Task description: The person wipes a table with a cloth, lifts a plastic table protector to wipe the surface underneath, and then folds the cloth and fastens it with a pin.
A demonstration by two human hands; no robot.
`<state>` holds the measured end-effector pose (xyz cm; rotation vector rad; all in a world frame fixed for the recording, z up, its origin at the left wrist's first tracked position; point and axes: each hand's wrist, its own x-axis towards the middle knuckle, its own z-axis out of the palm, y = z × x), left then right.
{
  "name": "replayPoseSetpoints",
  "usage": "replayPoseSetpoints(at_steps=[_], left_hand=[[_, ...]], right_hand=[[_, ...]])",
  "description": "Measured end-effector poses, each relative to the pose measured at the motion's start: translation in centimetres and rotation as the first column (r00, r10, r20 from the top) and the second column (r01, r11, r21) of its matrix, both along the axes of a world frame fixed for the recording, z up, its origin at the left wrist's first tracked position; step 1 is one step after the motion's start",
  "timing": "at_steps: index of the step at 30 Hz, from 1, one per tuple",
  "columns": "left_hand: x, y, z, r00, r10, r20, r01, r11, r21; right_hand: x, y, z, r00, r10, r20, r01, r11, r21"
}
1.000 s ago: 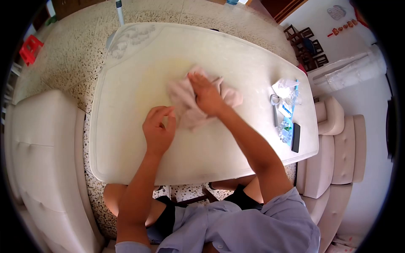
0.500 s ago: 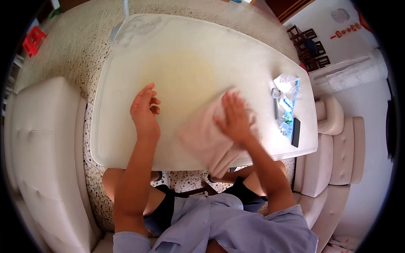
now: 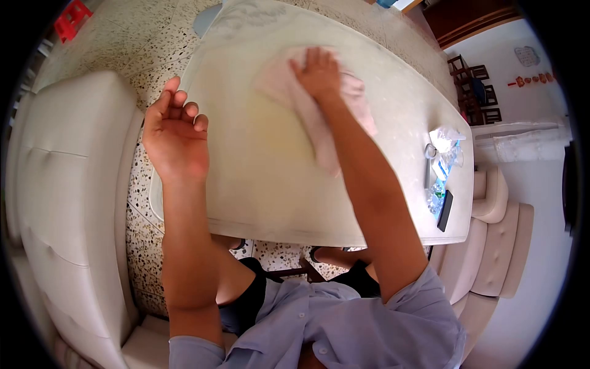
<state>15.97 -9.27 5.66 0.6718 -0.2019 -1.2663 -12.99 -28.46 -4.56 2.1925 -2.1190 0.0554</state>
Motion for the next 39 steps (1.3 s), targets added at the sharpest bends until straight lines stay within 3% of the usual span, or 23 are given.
replayPoseSetpoints(at_steps=[3, 6, 11, 15, 17, 21, 23, 26, 27, 29, 30, 33, 34, 39], left_hand=[[0.0, -0.1, 0.1, 1.000, 0.000, 0.002, 0.000, 1.000, -0.003], [1.0, -0.6, -0.5, 0.998, 0.060, 0.023, -0.060, 0.998, 0.015], [1.9, -0.5, -1.1, 0.997, 0.080, -0.010, -0.079, 0.996, 0.029], [1.3, 0.6, -0.4, 0.996, 0.070, -0.063, -0.066, 0.996, 0.066], [0.8, 1.0, -0.1, 0.996, 0.052, -0.074, -0.047, 0.996, 0.075], [-0.2, 1.5, 0.4, 0.995, 0.023, -0.093, -0.014, 0.995, 0.104], [-0.5, 1.8, 0.4, 0.992, -0.011, -0.129, 0.026, 0.993, 0.112], [-1.1, 2.3, 0.9, 0.984, -0.063, -0.169, 0.085, 0.989, 0.123], [-1.3, 2.6, 1.1, 0.980, -0.081, -0.181, 0.104, 0.987, 0.123], [-1.7, 3.2, 1.3, 0.971, -0.130, -0.202, 0.153, 0.983, 0.103], [-1.9, 3.6, 1.3, 0.964, -0.158, -0.213, 0.181, 0.979, 0.094], [-2.8, 5.1, 0.7, 0.943, -0.280, -0.181, 0.300, 0.949, 0.093], [-3.1, 5.6, 0.8, 0.937, -0.314, -0.153, 0.330, 0.940, 0.087], [-3.3, 6.7, 1.4, 0.891, -0.436, -0.129, 0.445, 0.894, 0.052]], right_hand=[[8.5, 5.0, -0.4, 0.928, 0.360, 0.093, -0.354, 0.932, -0.078], [12.0, 13.7, 0.7, 0.783, 0.595, 0.180, -0.546, 0.797, -0.259], [6.3, 25.0, 3.0, 0.612, 0.728, 0.310, -0.716, 0.676, -0.173], [-2.2, 25.7, 4.1, 0.772, 0.585, 0.247, -0.602, 0.798, -0.007], [-6.9, 23.0, 2.8, 0.869, 0.466, 0.166, -0.454, 0.885, -0.108], [-14.6, 14.1, 0.0, 0.988, 0.152, -0.001, -0.151, 0.979, -0.139], [-16.4, 9.4, 0.1, 0.999, -0.043, 0.001, 0.043, 0.994, -0.101], [-17.7, 2.6, 0.1, 0.974, -0.226, -0.022, 0.217, 0.956, -0.195], [-18.6, 0.1, -1.5, 0.976, -0.216, -0.033, 0.189, 0.912, -0.364], [-18.7, -3.9, -2.2, 0.976, -0.216, -0.024, 0.186, 0.889, -0.419], [-16.8, -4.8, 0.3, 0.941, -0.327, 0.087, 0.337, 0.930, -0.146], [-13.6, -9.9, -0.6, 0.856, -0.507, 0.099, 0.515, 0.851, -0.105], [-12.4, -11.6, 0.0, 0.851, -0.520, 0.073, 0.519, 0.854, 0.024], [-2.2, -16.5, 0.2, 0.959, -0.276, 0.071, 0.276, 0.961, 0.009]])
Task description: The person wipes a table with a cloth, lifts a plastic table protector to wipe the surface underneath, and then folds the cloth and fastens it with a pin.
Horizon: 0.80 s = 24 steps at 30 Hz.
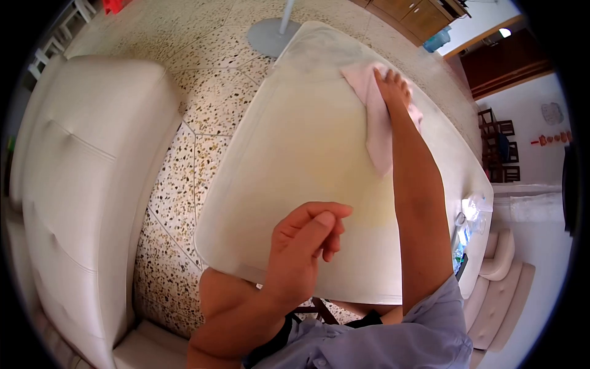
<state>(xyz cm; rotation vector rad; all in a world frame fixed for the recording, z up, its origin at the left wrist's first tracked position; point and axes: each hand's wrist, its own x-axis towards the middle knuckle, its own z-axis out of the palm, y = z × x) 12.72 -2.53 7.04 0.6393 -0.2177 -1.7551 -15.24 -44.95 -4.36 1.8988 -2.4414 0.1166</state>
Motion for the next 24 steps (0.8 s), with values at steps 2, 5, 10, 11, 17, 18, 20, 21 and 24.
replayPoseSetpoints(at_steps=[2, 5, 10, 11, 17, 18, 20, 21, 24], left_hand=[[-0.3, -0.1, -0.2, 0.998, 0.006, 0.068, -0.004, 0.999, -0.042], [-0.4, -0.5, 0.0, 0.991, -0.004, 0.130, 0.010, 0.999, -0.046], [-0.9, -1.4, -0.6, 0.990, -0.001, 0.140, 0.013, 0.996, -0.085], [-0.9, -1.6, -0.5, 0.989, 0.011, 0.147, 0.003, 0.995, -0.095], [-0.1, -3.0, 0.2, 0.930, 0.210, 0.300, -0.172, 0.974, -0.150], [1.0, -4.2, -2.0, 0.900, 0.275, 0.337, -0.207, 0.952, -0.224], [2.8, -5.2, -2.6, 0.897, 0.314, 0.310, -0.253, 0.942, -0.222], [3.1, -5.2, -2.1, 0.892, 0.307, 0.332, -0.253, 0.947, -0.198], [4.4, -5.6, -3.0, 0.902, 0.254, 0.348, -0.227, 0.967, -0.117]], right_hand=[[5.7, -0.6, -0.1, 0.987, 0.162, -0.022, -0.161, 0.987, 0.012], [14.3, 2.1, -0.4, 0.910, 0.403, -0.095, -0.409, 0.911, -0.049], [20.3, 11.7, -1.0, 0.760, 0.631, -0.158, -0.650, 0.735, -0.193], [20.8, 13.9, -1.2, 0.737, 0.655, -0.166, -0.675, 0.700, -0.233], [26.1, 26.2, -7.3, 0.171, 0.769, 0.615, -0.514, 0.602, -0.611], [27.0, 28.9, -7.7, 0.349, 0.757, 0.552, -0.565, 0.640, -0.521], [25.7, 34.6, -5.4, 0.529, 0.737, 0.421, -0.625, 0.674, -0.395], [24.3, 37.2, -2.8, 0.540, 0.753, 0.377, -0.656, 0.657, -0.372], [20.2, 42.3, 1.9, 0.451, 0.884, 0.123, -0.829, 0.466, -0.308]])
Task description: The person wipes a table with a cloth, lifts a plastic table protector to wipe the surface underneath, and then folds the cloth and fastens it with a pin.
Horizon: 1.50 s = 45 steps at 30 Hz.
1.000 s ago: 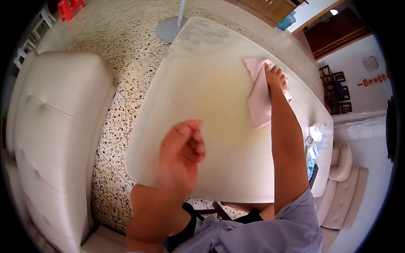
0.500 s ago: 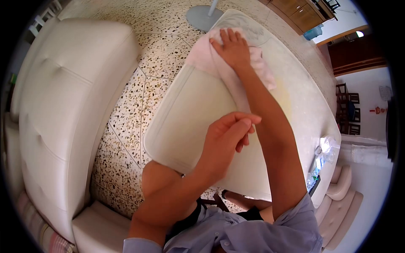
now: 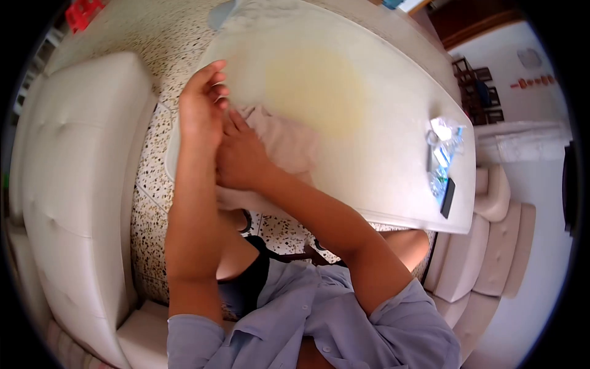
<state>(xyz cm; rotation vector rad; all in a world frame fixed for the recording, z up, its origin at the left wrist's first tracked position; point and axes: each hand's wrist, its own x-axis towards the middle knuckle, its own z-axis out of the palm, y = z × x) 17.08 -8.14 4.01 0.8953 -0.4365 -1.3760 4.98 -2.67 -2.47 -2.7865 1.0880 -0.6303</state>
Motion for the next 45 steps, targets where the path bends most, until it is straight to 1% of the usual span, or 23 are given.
replayPoseSetpoints(at_steps=[2, 3, 7, 9, 10, 12, 15, 18, 21, 24, 27, 30, 34, 35, 39, 42, 44, 45], left_hand=[[0.1, 0.1, -0.9, 0.999, -0.003, -0.044, 0.005, 0.999, 0.041], [-0.1, 0.3, -1.0, 1.000, -0.010, -0.028, 0.012, 0.998, 0.054], [-1.2, 1.2, -1.5, 0.999, -0.048, 0.015, 0.046, 0.995, 0.089], [-2.0, 1.0, -2.0, 0.997, -0.075, 0.017, 0.073, 0.993, 0.087], [-2.7, 1.1, -1.7, 0.995, -0.094, 0.016, 0.092, 0.992, 0.089], [-3.8, 1.5, -1.2, 0.992, -0.126, 0.018, 0.124, 0.987, 0.102], [-5.3, 1.8, -0.5, 0.983, -0.172, 0.063, 0.166, 0.982, 0.086], [-6.4, 1.2, -0.2, 0.974, -0.200, 0.106, 0.191, 0.978, 0.089], [-7.0, 0.4, -0.1, 0.966, -0.217, 0.139, 0.205, 0.974, 0.095], [-7.4, -0.1, -0.1, 0.956, -0.239, 0.168, 0.223, 0.969, 0.106], [-7.4, -0.4, -0.3, 0.942, -0.269, 0.201, 0.249, 0.961, 0.117], [-7.5, -0.2, -0.7, 0.928, -0.304, 0.215, 0.280, 0.951, 0.135], [-7.7, 0.7, -0.4, 0.932, -0.326, 0.159, 0.301, 0.940, 0.161], [-7.8, 0.9, -0.3, 0.939, -0.307, 0.156, 0.282, 0.945, 0.164], [-7.5, 1.8, 0.0, 0.931, -0.308, 0.196, 0.273, 0.944, 0.185], [-7.3, 2.6, 0.3, 0.923, -0.347, 0.166, 0.319, 0.932, 0.172], [-7.3, 3.2, 0.6, 0.929, -0.355, 0.107, 0.337, 0.929, 0.151], [-7.5, 3.5, 0.9, 0.929, -0.358, 0.091, 0.345, 0.929, 0.133]], right_hand=[[-3.5, 2.2, 0.2, 0.997, -0.042, 0.059, 0.039, 0.998, 0.045], [-5.4, 3.2, 0.4, 0.994, -0.058, 0.091, 0.052, 0.996, 0.067], [-14.1, 6.6, 0.8, 0.965, -0.252, -0.074, 0.258, 0.961, 0.097], [-18.7, 7.5, 1.1, 0.926, -0.341, -0.162, 0.360, 0.928, 0.099], [-20.9, 7.0, 1.1, 0.892, -0.400, -0.210, 0.420, 0.905, 0.064], [-25.1, 5.8, 0.7, 0.811, -0.506, -0.294, 0.529, 0.848, -0.002], [-30.9, 1.7, 0.3, 0.714, -0.631, -0.305, 0.656, 0.754, -0.024], [-35.8, -3.5, -0.5, 0.607, -0.748, -0.270, 0.775, 0.632, -0.008], [-39.6, -9.2, -1.1, 0.474, -0.827, -0.302, 0.864, 0.503, -0.024], [-41.8, -13.9, -0.6, 0.364, -0.855, -0.369, 0.919, 0.395, -0.011], [-43.4, -18.0, -0.9, 0.298, -0.886, -0.355, 0.948, 0.320, -0.001], [-45.2, -21.6, -1.5, 0.272, -0.900, -0.340, 0.957, 0.290, -0.004], [-47.1, -25.9, -1.6, 0.262, -0.906, -0.333, 0.959, 0.282, -0.011], [-47.5, -27.1, -1.7, 0.258, -0.904, -0.342, 0.960, 0.280, -0.015], [-48.1, -32.2, -1.9, 0.283, -0.901, -0.329, 0.954, 0.298, 0.005], [-47.7, -36.1, -2.1, 0.315, -0.885, -0.344, 0.939, 0.344, -0.024], [-47.2, -38.8, -2.8, 0.289, -0.879, -0.379, 0.943, 0.330, -0.045], [-47.0, -39.8, -3.1, 0.294, -0.882, -0.369, 0.944, 0.328, -0.032]])
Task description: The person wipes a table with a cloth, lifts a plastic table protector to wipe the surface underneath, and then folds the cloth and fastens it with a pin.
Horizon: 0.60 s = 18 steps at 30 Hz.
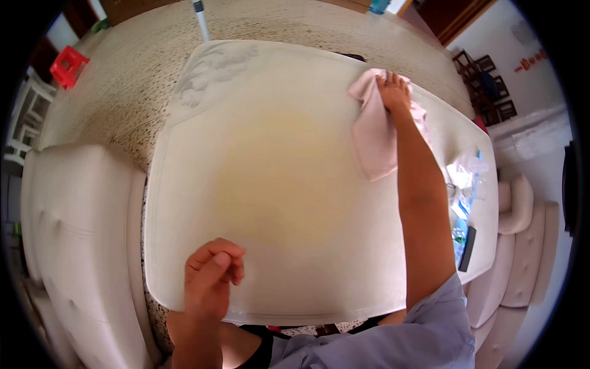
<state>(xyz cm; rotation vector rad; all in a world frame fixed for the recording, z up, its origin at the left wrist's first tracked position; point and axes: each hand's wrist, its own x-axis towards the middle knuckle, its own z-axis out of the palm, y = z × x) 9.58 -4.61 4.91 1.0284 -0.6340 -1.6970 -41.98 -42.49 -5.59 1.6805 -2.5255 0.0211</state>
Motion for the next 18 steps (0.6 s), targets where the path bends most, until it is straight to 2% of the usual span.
replayPoseSetpoints(at_steps=[7, 8, 10, 13, 18], left_hand=[[0.7, 2.0, 1.4, 0.974, -0.149, -0.173, 0.130, 0.985, -0.118], [0.9, 2.2, 1.6, 0.968, -0.155, -0.198, 0.132, 0.984, -0.122], [1.4, 2.6, 1.6, 0.953, -0.177, -0.247, 0.145, 0.980, -0.139], [2.1, 2.9, 2.1, 0.950, -0.219, -0.222, 0.187, 0.970, -0.156], [3.3, 2.9, 2.8, 0.942, -0.238, -0.237, 0.221, 0.970, -0.099]], right_hand=[[3.0, -3.9, -1.1, 1.000, 0.009, 0.023, -0.009, 1.000, -0.010], [4.3, -5.1, -1.6, 0.997, 0.077, 0.008, -0.076, 0.997, -0.008], [10.6, -5.8, -0.5, 0.991, 0.130, 0.018, -0.130, 0.991, -0.010], [20.3, -6.5, 1.0, 0.976, 0.217, 0.032, -0.216, 0.976, -0.034], [31.8, -7.7, 1.4, 0.917, 0.391, 0.084, -0.383, 0.919, -0.095]])
